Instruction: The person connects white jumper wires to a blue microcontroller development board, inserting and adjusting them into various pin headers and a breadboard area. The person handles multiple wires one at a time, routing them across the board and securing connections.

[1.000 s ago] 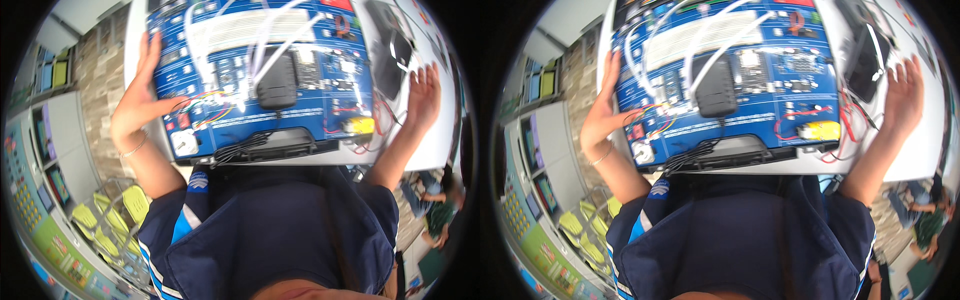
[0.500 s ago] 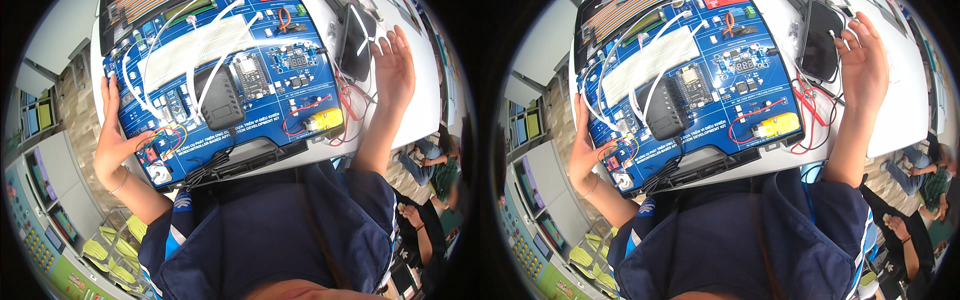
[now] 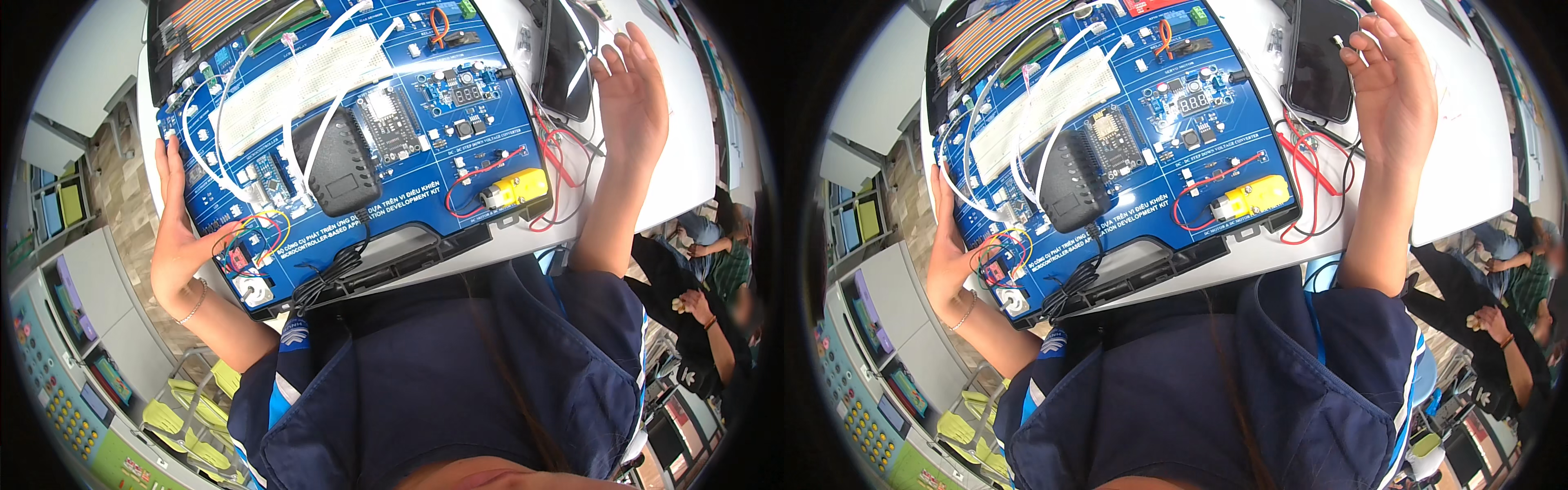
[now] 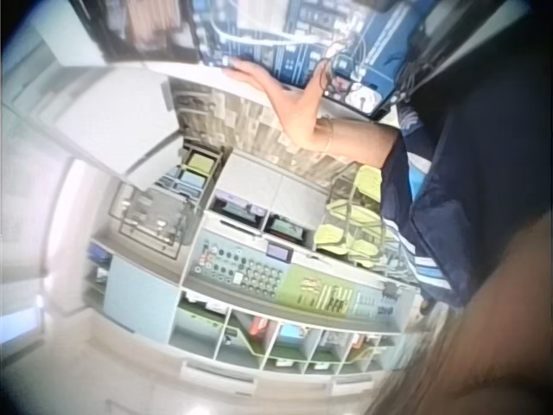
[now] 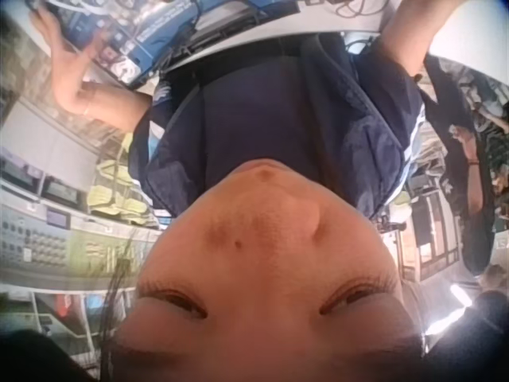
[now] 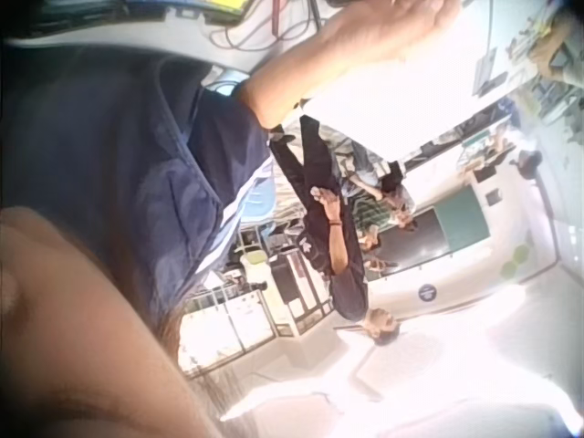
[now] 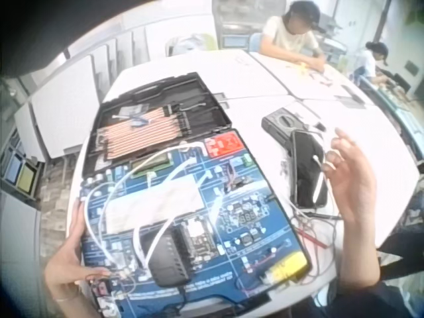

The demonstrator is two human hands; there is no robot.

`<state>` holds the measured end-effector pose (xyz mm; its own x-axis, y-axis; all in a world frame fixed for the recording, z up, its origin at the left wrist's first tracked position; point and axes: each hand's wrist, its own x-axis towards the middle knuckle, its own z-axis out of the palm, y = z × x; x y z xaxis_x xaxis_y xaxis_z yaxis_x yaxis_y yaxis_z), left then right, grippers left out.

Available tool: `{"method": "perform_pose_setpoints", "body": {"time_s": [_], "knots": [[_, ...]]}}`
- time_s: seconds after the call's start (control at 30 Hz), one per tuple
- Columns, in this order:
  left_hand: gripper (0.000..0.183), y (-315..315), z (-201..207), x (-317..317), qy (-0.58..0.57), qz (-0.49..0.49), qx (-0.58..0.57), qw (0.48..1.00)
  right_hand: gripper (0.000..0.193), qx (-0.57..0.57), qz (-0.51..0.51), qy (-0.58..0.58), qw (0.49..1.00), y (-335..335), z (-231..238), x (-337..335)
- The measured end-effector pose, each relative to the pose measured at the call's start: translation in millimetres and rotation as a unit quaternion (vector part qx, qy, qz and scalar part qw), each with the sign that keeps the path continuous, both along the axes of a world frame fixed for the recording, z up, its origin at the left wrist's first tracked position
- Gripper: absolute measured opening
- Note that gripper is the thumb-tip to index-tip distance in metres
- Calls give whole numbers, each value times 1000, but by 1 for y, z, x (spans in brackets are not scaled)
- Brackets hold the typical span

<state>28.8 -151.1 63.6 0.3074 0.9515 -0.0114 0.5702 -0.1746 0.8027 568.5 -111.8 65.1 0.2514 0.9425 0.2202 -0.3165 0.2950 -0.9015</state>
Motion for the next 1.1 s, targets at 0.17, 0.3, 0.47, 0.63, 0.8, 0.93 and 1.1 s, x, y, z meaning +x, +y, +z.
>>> {"method": "perform_pose_setpoints", "body": {"time_s": [0.17,0.3,0.47,0.63,0.8,0.93,1.1], "knots": [[132,1,-1,-2,9,-9,4,1000,48,-3,-7,0,1000,1,1,1],[131,1,0,0,-1,-6,1,1000,48,-8,-15,-4,1000,0,1,1],[136,0,1,4,-12,1,-3,1000,46,-5,-15,-5,1000,1,0,1],[150,0,-3,2,-47,5,-12,999,45,1,-4,1,1000,0,-1,4],[156,0,8,13,13,19,-25,999,45,12,30,16,999,2,-3,8],[157,0,7,13,28,14,-18,999,45,7,18,12,1000,2,-4,9],[157,-2,7,12,51,18,-14,998,45,7,16,11,1000,2,-4,8]]}}
